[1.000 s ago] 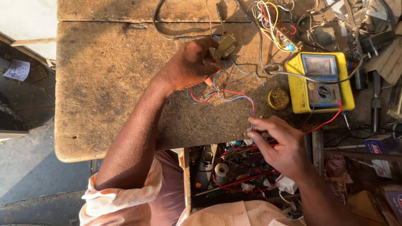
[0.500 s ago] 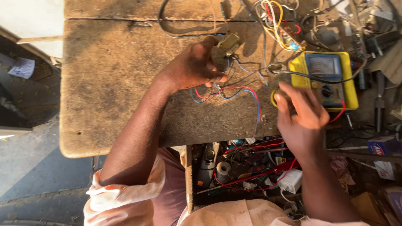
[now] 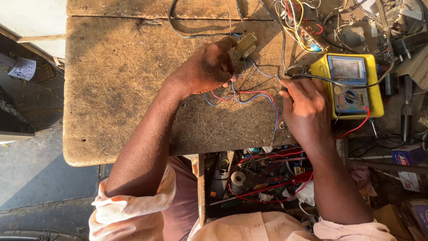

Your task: The person uses a soldering iron to heat and join wires to a small electronic component on a cluttered workbench. They repeatedly apply solder to the wire ends and component terminals while holding the wires in place.

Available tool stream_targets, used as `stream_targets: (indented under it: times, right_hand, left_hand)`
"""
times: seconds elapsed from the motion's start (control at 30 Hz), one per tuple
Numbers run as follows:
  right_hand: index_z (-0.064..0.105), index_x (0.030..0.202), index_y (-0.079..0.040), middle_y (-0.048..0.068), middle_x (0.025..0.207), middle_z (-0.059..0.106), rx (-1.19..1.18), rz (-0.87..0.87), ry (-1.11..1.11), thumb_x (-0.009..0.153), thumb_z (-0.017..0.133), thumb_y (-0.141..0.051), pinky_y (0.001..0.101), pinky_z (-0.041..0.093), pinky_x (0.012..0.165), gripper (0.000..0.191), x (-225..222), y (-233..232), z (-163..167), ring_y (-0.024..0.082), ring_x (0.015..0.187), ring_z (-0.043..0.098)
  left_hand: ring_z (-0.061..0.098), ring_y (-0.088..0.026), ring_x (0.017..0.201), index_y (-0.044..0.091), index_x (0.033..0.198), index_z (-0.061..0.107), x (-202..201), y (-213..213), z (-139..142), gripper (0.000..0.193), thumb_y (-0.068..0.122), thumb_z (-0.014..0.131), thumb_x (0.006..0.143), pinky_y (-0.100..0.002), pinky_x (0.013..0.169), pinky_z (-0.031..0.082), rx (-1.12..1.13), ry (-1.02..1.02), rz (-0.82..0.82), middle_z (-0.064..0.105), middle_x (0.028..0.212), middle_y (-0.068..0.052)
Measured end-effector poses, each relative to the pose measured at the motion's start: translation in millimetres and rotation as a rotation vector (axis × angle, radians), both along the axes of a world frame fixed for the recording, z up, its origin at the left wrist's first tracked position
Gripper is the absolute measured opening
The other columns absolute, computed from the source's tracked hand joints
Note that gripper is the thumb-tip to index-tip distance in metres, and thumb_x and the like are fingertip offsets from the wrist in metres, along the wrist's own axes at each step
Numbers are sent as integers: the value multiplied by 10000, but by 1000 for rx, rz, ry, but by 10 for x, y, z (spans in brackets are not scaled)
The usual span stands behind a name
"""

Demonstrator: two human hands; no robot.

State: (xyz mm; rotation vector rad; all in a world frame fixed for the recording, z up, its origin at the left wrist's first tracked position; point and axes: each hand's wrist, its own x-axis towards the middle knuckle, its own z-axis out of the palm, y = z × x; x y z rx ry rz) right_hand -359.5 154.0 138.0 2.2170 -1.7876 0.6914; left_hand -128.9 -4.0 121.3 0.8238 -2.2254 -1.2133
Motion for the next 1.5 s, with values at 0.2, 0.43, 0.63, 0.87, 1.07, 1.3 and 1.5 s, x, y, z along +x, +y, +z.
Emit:
stream_targets:
  times: [0.2, 0.43, 0.63, 0.87, 1.07, 1.3, 1.5]
  right_hand:
    - [734, 1217, -5, 147, 988, 689, 25, -33, -348, 948, 768, 54, 345, 549, 700, 277, 32, -65, -11, 210, 840, 690]
    - [709, 1210, 2, 76, 1106, 666, 116, 122, -664, 1020, 707, 65, 268, 597, 803, 201, 245, -98, -29, 121, 940, 690]
    - [621, 1308, 3, 82, 1152, 672, 97, 193, -682, 1008, 710, 92, 263, 591, 882, 325, 361, -123, -66, 121, 1006, 677]
    - [581, 1194, 20, 88, 1131, 689, 64, 182, -781, 1043, 708, 89, 246, 557, 888, 209, 318, -75, -166, 100, 1005, 665]
    - [591, 1174, 22, 91, 1090, 704, 32, 137, -800, 1057, 700, 79, 231, 553, 846, 170, 252, -51, -206, 89, 944, 665]
    - [654, 1236, -2, 148, 1149, 744, -104, -101, -193, 958, 809, 55, 316, 526, 662, 323, 112, 157, 61, 185, 812, 640]
    - [695, 1235, 9, 174, 1179, 710, -46, -90, -278, 943, 828, -3, 279, 523, 570, 321, 80, 308, 149, 165, 738, 653]
  left_hand:
    - [756, -175, 786, 17, 1414, 558, 9, 12, -76, 550, 105, 789, 923, -351, 668, 612, -181, -4, 139, 774, 881, -123]
    - [727, -86, 818, 120, 1354, 675, -96, 85, -28, 456, 33, 806, 926, -245, 673, 667, -174, 293, -144, 748, 1217, -54]
    - [707, -156, 893, 144, 1350, 666, -197, 144, -1, 556, 58, 859, 836, -299, 758, 655, -130, 216, -213, 730, 1253, -26]
    - [729, -222, 1115, 87, 1114, 758, -216, 142, -37, 255, 64, 837, 872, -355, 923, 645, -305, 334, -272, 724, 1189, -66]
    - [763, -163, 999, 59, 1037, 723, -201, 171, 6, 103, 58, 769, 945, -333, 831, 643, -198, 223, -238, 758, 990, -44]
    - [776, -150, 1044, 47, 1093, 720, -183, 169, -38, 133, -2, 688, 974, -332, 845, 674, -157, 300, -179, 782, 1050, -58]
    - [775, -152, 949, 45, 1054, 738, -218, 172, -70, 169, 15, 752, 889, -323, 779, 678, -241, 312, -181, 783, 987, -60]
